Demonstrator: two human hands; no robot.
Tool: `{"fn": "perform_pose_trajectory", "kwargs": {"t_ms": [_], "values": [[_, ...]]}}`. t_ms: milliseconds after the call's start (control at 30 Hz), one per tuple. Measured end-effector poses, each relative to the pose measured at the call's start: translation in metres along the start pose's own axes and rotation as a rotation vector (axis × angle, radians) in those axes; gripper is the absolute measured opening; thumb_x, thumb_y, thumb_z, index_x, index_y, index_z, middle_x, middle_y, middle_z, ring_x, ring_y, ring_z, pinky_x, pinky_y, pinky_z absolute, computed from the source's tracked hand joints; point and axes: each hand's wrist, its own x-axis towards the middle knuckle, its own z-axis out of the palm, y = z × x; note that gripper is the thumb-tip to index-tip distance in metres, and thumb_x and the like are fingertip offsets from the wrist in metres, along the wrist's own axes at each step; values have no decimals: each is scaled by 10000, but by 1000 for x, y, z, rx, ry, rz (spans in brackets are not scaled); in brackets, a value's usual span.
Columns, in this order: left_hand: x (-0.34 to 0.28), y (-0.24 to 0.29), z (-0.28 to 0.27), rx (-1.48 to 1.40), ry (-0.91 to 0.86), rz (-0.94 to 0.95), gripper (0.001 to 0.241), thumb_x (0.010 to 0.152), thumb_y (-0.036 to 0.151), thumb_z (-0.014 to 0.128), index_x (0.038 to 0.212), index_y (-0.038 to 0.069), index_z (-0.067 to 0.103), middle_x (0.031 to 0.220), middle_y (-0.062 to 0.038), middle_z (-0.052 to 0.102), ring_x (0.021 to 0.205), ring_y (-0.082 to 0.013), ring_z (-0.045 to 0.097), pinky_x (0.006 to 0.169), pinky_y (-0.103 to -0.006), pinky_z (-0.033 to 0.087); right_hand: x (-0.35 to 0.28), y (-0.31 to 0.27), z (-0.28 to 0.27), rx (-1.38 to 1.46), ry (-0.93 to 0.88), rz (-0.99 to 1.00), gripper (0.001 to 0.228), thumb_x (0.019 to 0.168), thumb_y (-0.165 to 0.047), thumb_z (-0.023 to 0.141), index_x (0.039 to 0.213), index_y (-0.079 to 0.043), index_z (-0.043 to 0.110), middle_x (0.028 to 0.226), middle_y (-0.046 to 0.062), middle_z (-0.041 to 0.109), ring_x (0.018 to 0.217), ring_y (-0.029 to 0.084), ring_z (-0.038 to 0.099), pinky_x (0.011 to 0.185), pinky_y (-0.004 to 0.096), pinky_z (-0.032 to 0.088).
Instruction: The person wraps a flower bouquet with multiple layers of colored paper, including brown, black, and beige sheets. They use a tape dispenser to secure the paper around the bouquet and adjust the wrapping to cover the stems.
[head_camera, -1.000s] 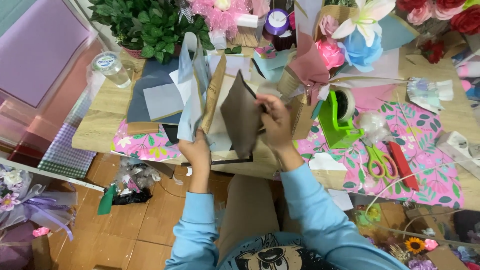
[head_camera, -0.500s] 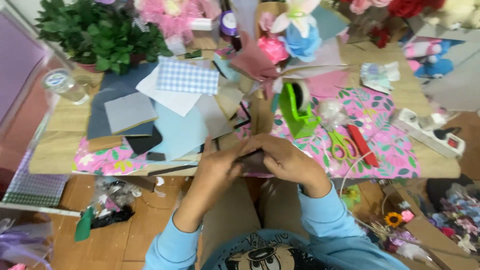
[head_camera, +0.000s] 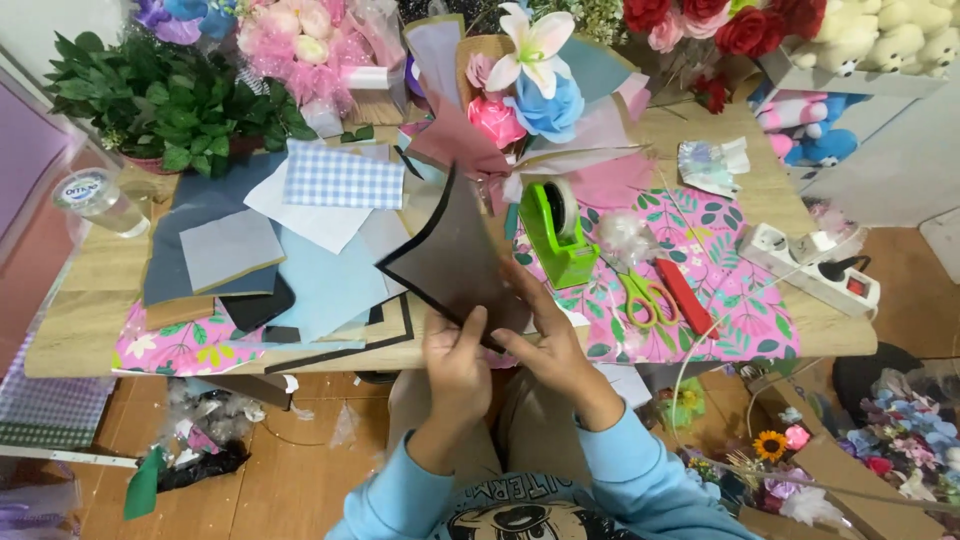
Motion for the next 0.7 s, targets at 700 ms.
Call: {"fn": "perform_pose_trajectory", "kwargs": {"t_ms": [700], "values": [[16, -12, 4, 129, -90, -30, 179, 1006, 29, 597, 1149, 40, 705, 913, -87, 741, 820, -128, 659, 839, -338, 582, -4, 29, -52, 136, 6, 19, 453, 881, 77, 716, 1326, 32, 646, 1291, 177, 710, 1245, 222, 616, 1043, 435, 503]]}}
